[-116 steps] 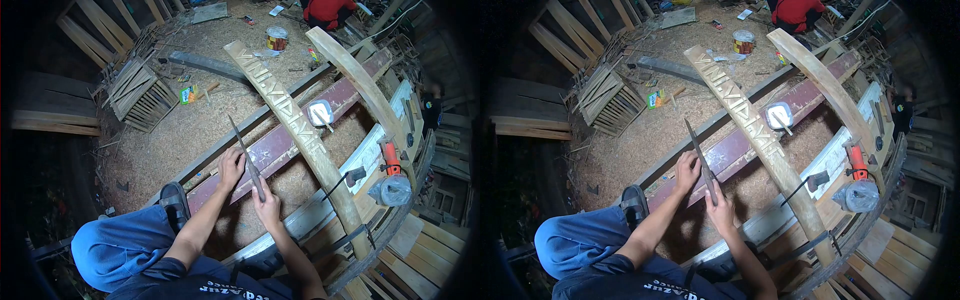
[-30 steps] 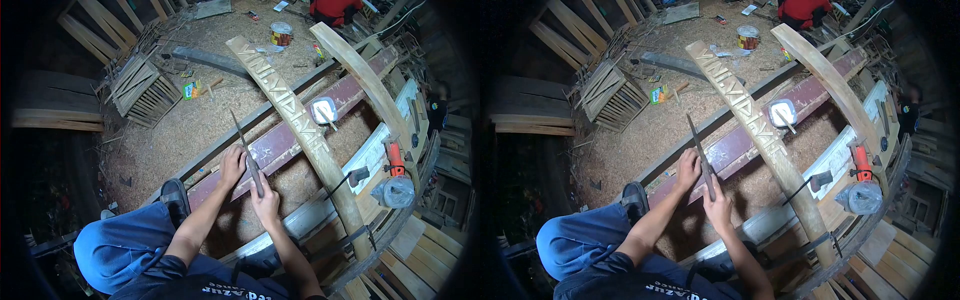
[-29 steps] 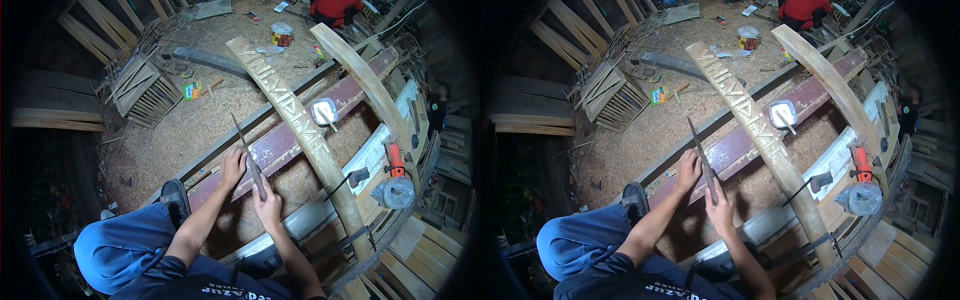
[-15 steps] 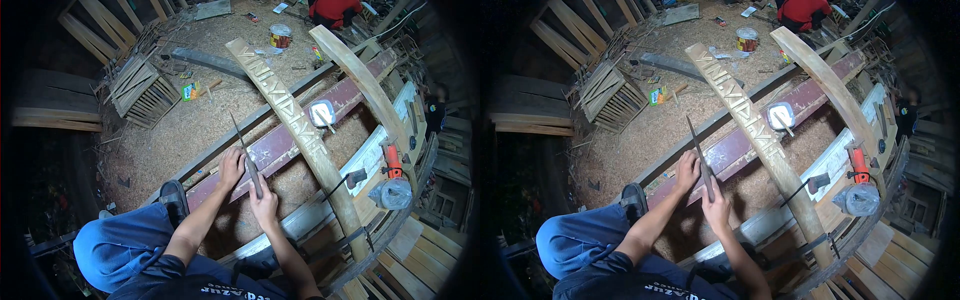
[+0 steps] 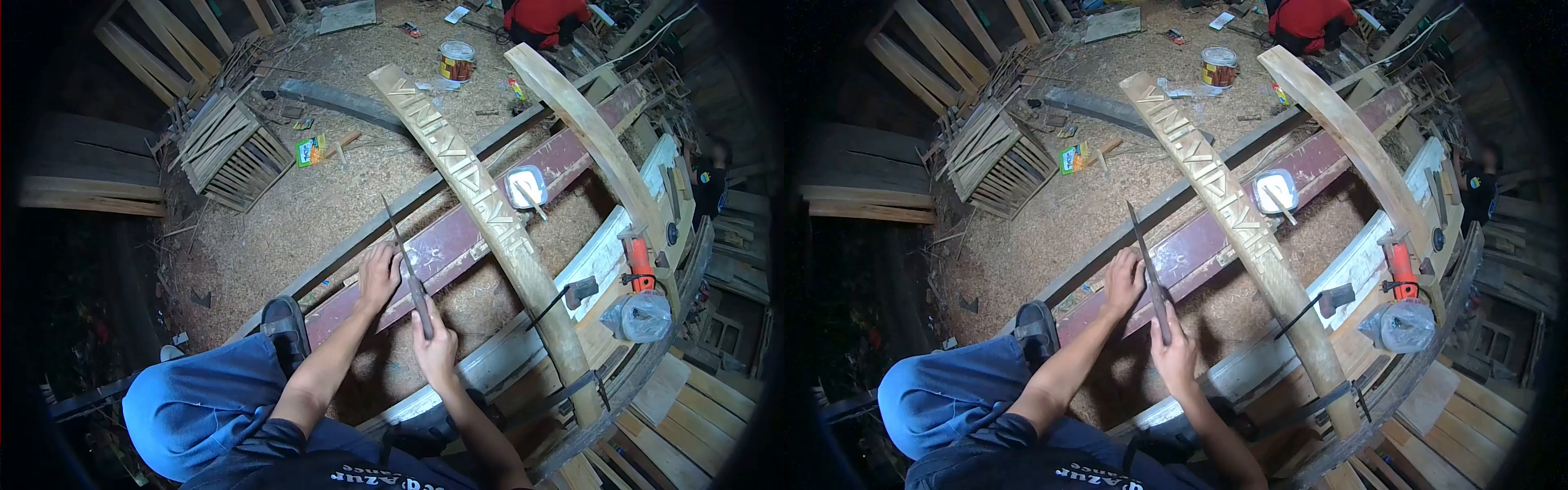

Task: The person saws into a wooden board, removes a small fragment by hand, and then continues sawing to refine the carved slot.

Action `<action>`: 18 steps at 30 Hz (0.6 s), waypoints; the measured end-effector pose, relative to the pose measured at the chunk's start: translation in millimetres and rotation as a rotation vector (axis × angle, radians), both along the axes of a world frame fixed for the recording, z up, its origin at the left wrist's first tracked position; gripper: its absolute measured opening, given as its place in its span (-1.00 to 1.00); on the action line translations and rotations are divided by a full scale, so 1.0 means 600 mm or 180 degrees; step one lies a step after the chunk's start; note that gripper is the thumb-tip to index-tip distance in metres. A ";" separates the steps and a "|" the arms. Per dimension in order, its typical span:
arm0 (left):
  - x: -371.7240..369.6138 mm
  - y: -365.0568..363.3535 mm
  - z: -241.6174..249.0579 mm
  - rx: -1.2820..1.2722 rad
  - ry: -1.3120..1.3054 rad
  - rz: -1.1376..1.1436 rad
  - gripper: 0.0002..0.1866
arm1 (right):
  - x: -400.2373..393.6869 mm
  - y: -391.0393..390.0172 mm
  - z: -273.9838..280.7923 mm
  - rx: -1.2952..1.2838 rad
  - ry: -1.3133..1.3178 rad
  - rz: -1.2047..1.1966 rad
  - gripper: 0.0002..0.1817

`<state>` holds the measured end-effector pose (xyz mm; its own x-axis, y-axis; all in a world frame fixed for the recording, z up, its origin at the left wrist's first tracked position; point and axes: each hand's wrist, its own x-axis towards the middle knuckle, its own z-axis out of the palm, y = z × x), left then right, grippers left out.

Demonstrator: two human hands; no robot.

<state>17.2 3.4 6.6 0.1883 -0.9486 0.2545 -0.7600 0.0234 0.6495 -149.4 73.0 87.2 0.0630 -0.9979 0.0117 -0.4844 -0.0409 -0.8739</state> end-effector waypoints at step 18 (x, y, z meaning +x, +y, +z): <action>0.002 0.001 -0.003 0.0214 -0.0034 0.0007 -0.89 | -0.002 0.000 -0.014 0.0120 0.0150 0.0116 -0.49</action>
